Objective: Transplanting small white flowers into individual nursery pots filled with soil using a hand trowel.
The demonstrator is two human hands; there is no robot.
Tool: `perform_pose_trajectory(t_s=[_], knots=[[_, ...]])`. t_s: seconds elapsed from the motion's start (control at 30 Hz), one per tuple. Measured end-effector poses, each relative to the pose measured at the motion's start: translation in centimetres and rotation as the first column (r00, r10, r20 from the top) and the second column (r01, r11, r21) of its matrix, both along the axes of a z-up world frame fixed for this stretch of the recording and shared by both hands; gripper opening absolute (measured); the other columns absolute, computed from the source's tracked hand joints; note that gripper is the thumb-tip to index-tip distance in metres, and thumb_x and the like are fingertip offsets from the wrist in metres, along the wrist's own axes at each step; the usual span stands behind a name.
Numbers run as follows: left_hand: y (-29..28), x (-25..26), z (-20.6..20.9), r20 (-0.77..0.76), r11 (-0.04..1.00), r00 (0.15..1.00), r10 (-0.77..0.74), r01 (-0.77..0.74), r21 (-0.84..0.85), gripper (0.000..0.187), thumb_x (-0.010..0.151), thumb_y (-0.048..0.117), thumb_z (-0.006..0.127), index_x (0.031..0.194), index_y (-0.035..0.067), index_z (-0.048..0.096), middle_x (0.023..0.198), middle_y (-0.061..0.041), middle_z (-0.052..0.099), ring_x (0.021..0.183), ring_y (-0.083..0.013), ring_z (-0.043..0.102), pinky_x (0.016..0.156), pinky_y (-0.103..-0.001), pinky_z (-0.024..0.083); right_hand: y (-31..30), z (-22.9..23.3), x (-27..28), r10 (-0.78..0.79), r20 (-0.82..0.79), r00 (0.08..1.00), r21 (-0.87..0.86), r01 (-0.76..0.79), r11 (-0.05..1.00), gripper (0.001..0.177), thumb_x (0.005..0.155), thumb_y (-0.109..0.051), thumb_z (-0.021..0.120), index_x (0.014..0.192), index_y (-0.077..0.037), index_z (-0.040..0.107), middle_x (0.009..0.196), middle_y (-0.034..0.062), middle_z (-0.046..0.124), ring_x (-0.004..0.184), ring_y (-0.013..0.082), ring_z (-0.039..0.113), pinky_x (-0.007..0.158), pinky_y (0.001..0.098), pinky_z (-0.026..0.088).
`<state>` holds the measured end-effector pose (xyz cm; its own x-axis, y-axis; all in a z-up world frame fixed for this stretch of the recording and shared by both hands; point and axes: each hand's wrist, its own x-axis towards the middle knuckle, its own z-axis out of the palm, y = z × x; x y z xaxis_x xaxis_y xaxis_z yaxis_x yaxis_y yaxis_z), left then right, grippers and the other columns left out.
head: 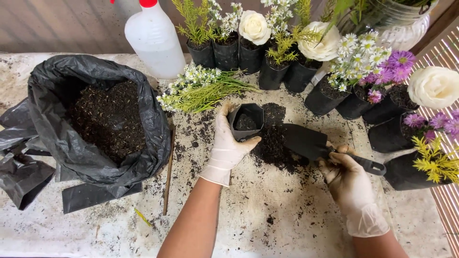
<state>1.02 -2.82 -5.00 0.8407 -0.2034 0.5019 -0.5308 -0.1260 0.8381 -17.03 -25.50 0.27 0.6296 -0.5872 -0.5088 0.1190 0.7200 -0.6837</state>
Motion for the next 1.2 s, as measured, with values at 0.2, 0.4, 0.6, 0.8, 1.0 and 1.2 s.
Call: perform_pose_trajectory(t_s=[0.2,0.4,0.6,0.8,1.0,1.2], knots=[[0.1,0.1,-0.4,0.014,1.000,1.000,-0.015,0.015,-0.012,0.101,0.063,0.010,0.083,0.150,0.001,0.032,0.143,-0.020,0.044,0.137,-0.0342,0.048,0.122,-0.043,0.035,0.4,3.7,-0.2,-0.049,-0.005,0.999,0.057,0.049,0.997,0.021,0.090,0.002,0.054,0.088,-0.019,0.057,0.126,0.0169,0.073,0.087,0.0201,0.073,0.067,0.0193,0.065],[0.1,-0.2,0.4,-0.074,0.999,0.997,0.001,0.001,0.036,0.104,0.062,0.010,0.083,0.151,-0.002,0.031,0.142,-0.022,0.043,0.138,-0.0362,0.047,0.123,-0.042,0.034,0.5,7.8,1.5,0.088,0.058,0.994,-0.188,-0.076,0.979,0.023,0.079,0.000,0.060,0.086,-0.022,0.059,0.108,0.0014,0.064,0.080,0.0146,0.059,0.060,0.0205,0.047],[0.3,-0.4,1.3,-0.069,0.999,0.998,0.014,-0.011,0.041,0.104,0.059,0.013,0.087,0.149,0.000,0.036,0.141,-0.021,0.047,0.136,-0.0353,0.048,0.121,-0.041,0.035,5.0,12.4,4.3,0.367,0.067,0.928,-0.631,-0.246,0.736,0.017,0.088,0.003,0.070,0.085,-0.012,0.066,0.092,0.0104,0.072,0.071,0.0224,0.072,0.059,0.0247,0.060],[0.8,-0.7,2.7,-0.150,0.999,0.988,-0.020,0.014,-0.041,0.087,0.065,0.009,0.082,0.142,0.003,0.042,0.134,-0.016,0.054,0.127,-0.0298,0.056,0.115,-0.037,0.042,5.9,13.0,2.9,0.463,0.162,0.871,-0.851,-0.114,0.513,0.018,0.093,-0.001,0.068,0.097,-0.019,0.065,0.134,0.0211,0.068,0.072,0.0152,0.071,0.070,0.0213,0.065],[0.6,-0.2,1.9,-0.226,0.994,0.973,0.035,-0.058,-0.093,0.097,0.062,0.011,0.088,0.146,0.007,0.040,0.135,-0.013,0.063,0.128,-0.0258,0.062,0.113,-0.032,0.045,3.0,11.0,-3.2,0.053,-0.210,0.976,-0.667,-0.183,0.723,0.009,0.101,-0.006,0.063,0.101,-0.011,0.055,0.091,0.0103,0.060,0.061,0.0153,0.059,0.049,0.0192,0.045],[0.1,-0.5,2.1,-0.254,0.977,0.966,0.044,-0.095,-0.191,0.097,0.062,0.004,0.089,0.146,0.006,0.040,0.139,-0.015,0.053,0.133,-0.0261,0.054,0.119,-0.033,0.037,-5.2,0.2,-10.4,0.100,-0.115,0.988,-0.573,-0.148,0.806,0.011,0.086,0.005,0.061,0.088,-0.006,0.060,0.104,0.0205,0.068,0.055,0.0228,0.058,0.053,0.0249,0.055]])
